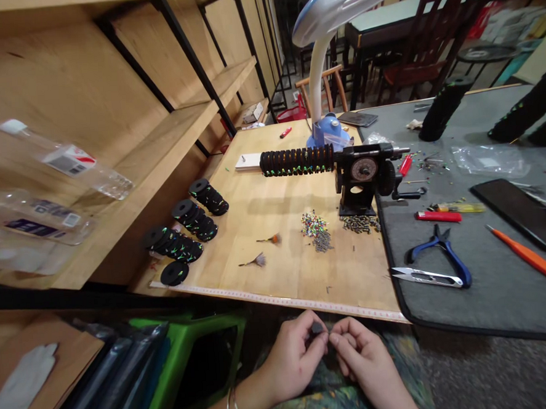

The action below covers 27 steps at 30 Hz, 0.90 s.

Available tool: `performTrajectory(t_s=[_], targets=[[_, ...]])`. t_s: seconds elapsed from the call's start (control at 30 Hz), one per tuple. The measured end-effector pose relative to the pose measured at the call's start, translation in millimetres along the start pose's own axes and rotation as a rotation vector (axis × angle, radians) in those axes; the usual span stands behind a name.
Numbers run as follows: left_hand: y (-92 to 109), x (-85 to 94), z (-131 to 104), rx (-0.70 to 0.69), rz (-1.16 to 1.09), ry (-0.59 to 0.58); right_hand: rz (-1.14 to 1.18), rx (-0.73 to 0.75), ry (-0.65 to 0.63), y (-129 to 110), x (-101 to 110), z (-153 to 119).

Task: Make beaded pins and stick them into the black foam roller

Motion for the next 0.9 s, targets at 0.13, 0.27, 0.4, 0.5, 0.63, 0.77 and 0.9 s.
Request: performTrajectory(t_s=[0.13,0.27,0.4,0.5,0.63,0.77,0.9], targets=[[1.7,-1.1,-0.1,-0.025,0.039,-0.020,0.031,0.011,0.015,-0.3,-0.1,0.0],[3.2,-2.7,0.6,-0.009,0.014,-0.027,0.067,0.008,0.018,0.5,1.9,0.8],[2.6,-3.8,0.8,0.066,-0.018,-0.038,0.129,-0.007,0.044,1.7,5.8,0.4],[1.8,-4.7,1.3,0.087,-0.035,-0.048,0.139,0.011,0.055,0.5,6.2,-0.1],[-1.9,-5.9,1.7,0.084,-0.047,-0.039,0.127,0.048,0.048,-2.7,4.0,-0.8],[-5.6,-7.2,1.4,0.082,-0.040,-0.030,0.128,0.057,0.059,-3.9,3.3,-1.0],[-5.7,-6.6,2.2,0.089,-0.027,-0.009,0.115,0.078,0.079,-2.7,3.8,-1.0]])
Point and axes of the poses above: each hand's wrist, its own z-axis towards the middle knuckle, its own x-axis out of the back of the hand, y = z × x, the point moved 5 cm from there along z, towards the middle knuckle, and after that the axes turned 1 degree about -x, right-handed, at the moved point
